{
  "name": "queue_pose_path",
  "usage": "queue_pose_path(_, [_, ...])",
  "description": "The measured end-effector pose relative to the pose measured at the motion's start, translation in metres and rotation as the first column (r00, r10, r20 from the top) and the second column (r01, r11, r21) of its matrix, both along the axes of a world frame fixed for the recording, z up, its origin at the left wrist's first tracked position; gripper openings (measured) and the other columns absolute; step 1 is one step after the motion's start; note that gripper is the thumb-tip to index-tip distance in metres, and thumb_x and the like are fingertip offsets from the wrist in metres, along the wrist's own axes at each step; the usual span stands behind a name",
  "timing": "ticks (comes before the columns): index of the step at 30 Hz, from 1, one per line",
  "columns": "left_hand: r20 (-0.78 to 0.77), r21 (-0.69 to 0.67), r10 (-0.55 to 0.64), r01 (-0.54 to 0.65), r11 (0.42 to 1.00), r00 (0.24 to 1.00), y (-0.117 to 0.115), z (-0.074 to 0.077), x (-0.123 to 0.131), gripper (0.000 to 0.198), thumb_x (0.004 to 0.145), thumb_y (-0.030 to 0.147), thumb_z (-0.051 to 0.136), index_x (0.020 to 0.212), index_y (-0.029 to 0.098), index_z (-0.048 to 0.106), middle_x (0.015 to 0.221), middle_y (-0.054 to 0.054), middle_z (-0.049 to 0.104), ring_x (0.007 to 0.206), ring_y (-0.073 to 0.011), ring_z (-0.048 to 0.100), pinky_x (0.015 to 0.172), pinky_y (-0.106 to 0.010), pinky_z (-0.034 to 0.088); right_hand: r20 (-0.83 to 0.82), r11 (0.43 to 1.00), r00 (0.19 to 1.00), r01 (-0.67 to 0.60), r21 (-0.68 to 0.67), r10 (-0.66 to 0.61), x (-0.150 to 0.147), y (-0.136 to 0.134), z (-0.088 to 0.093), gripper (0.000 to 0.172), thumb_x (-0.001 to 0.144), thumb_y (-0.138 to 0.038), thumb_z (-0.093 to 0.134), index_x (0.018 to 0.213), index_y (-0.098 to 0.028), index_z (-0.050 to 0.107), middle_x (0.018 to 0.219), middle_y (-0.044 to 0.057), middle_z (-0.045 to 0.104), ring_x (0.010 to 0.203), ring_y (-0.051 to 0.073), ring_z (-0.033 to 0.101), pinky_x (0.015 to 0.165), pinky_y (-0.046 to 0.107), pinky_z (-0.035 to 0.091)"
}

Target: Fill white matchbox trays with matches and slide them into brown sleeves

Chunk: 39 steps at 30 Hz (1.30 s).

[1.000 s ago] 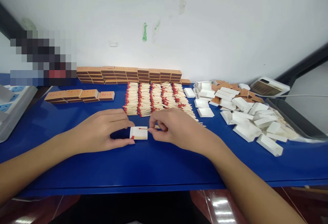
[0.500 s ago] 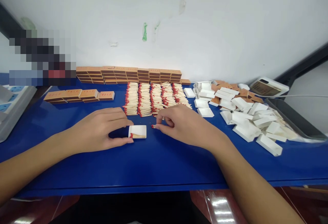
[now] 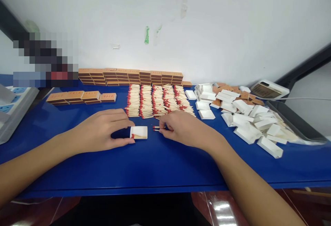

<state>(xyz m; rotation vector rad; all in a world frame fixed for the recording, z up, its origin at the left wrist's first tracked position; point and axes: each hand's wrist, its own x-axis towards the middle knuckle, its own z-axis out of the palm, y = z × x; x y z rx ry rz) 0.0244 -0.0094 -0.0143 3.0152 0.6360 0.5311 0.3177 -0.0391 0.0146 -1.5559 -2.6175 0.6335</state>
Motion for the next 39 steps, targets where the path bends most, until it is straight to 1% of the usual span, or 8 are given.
queue_pose_path(5, [0.010, -0.027, -0.016, 0.016, 1.000, 1.000, -0.002, -0.001, 0.001, 0.033, 0.103, 0.046, 0.067, 0.109, 0.015, 0.075, 0.091, -0.005, 0.071, 0.085, -0.0222, 0.067, 0.082, -0.037, 0.053, -0.242, 0.995, 0.970, 0.005, 0.102, 0.020, -0.011, -0.004, -0.006, 0.015, 0.097, -0.030, 0.067, 0.086, -0.021, 0.071, 0.059, -0.007, 0.045, 0.054, 0.011, 0.044, 0.055, 0.026, 0.031])
queue_pose_path(8, [0.019, -0.033, -0.030, 0.030, 0.999, 0.999, -0.004, -0.001, 0.002, 0.033, 0.103, 0.047, 0.067, 0.108, 0.015, 0.075, 0.091, -0.005, 0.071, 0.085, -0.0218, 0.067, 0.082, -0.037, 0.053, -0.324, 0.990, 0.945, -0.008, 0.144, 0.054, -0.025, -0.010, -0.012, 0.011, 0.096, -0.025, 0.067, 0.089, -0.020, 0.073, 0.060, -0.008, 0.045, 0.054, 0.009, 0.044, 0.055, 0.025, 0.031])
queue_pose_path(12, [0.018, -0.027, -0.029, 0.029, 0.999, 0.999, -0.004, 0.000, 0.003, 0.033, 0.103, 0.045, 0.068, 0.108, 0.014, 0.075, 0.092, -0.005, 0.071, 0.086, -0.0227, 0.067, 0.081, -0.037, 0.053, -0.306, 0.986, 0.948, -0.045, 0.160, 0.093, -0.029, -0.014, -0.014, 0.009, 0.096, -0.021, 0.066, 0.093, -0.021, 0.075, 0.060, -0.008, 0.046, 0.054, 0.009, 0.045, 0.054, 0.025, 0.030])
queue_pose_path(17, [0.018, 0.000, -0.017, 0.017, 1.000, 1.000, -0.003, 0.001, 0.001, 0.033, 0.102, 0.046, 0.069, 0.108, 0.014, 0.075, 0.091, -0.006, 0.071, 0.087, -0.0236, 0.068, 0.084, -0.038, 0.054, -0.279, 0.972, 0.960, 0.086, 0.218, -0.022, -0.005, -0.005, -0.008, 0.015, 0.099, -0.029, 0.065, 0.090, -0.022, 0.075, 0.057, -0.008, 0.043, 0.051, 0.010, 0.043, 0.054, 0.026, 0.031])
queue_pose_path(23, [-0.001, 0.030, -0.005, 0.006, 1.000, 1.000, -0.002, 0.000, -0.001, 0.034, 0.104, 0.047, 0.067, 0.109, 0.014, 0.075, 0.094, -0.006, 0.074, 0.089, -0.0238, 0.069, 0.089, -0.039, 0.055, -0.095, 0.996, 0.995, 0.018, 0.093, -0.009, 0.008, 0.005, -0.010, 0.014, 0.097, -0.030, 0.068, 0.088, -0.022, 0.076, 0.060, -0.005, 0.055, 0.055, 0.012, 0.049, 0.057, 0.027, 0.033])
queue_pose_path(27, [0.010, 0.039, -0.013, 0.013, 0.999, 1.000, -0.001, 0.000, -0.002, 0.034, 0.103, 0.046, 0.068, 0.108, 0.014, 0.075, 0.094, -0.006, 0.075, 0.091, -0.0242, 0.070, 0.088, -0.039, 0.055, -0.040, 0.998, 0.999, 0.021, 0.067, -0.018, 0.002, 0.006, -0.011, 0.013, 0.096, -0.027, 0.068, 0.088, -0.022, 0.077, 0.060, -0.005, 0.055, 0.055, 0.012, 0.048, 0.056, 0.027, 0.031])
queue_pose_path(35, [0.011, 0.047, -0.010, 0.009, 0.999, 1.000, -0.001, 0.000, -0.002, 0.034, 0.103, 0.047, 0.067, 0.108, 0.014, 0.076, 0.092, -0.006, 0.073, 0.090, -0.0240, 0.070, 0.085, -0.038, 0.055, -0.039, 1.000, 0.999, -0.001, 0.009, 0.002, 0.005, 0.007, -0.010, 0.010, 0.095, -0.024, 0.068, 0.089, -0.021, 0.075, 0.060, -0.006, 0.053, 0.054, 0.011, 0.046, 0.055, 0.027, 0.031])
queue_pose_path(39, [-0.004, 0.013, 0.003, -0.002, 1.000, 1.000, -0.001, -0.001, 0.000, 0.034, 0.104, 0.048, 0.067, 0.108, 0.015, 0.075, 0.093, -0.006, 0.073, 0.088, -0.0226, 0.069, 0.085, -0.037, 0.054, -0.183, 0.999, 0.983, 0.011, 0.032, -0.005, -0.001, 0.002, -0.008, 0.012, 0.095, -0.027, 0.068, 0.086, -0.021, 0.071, 0.059, -0.008, 0.045, 0.053, 0.010, 0.042, 0.054, 0.025, 0.031])
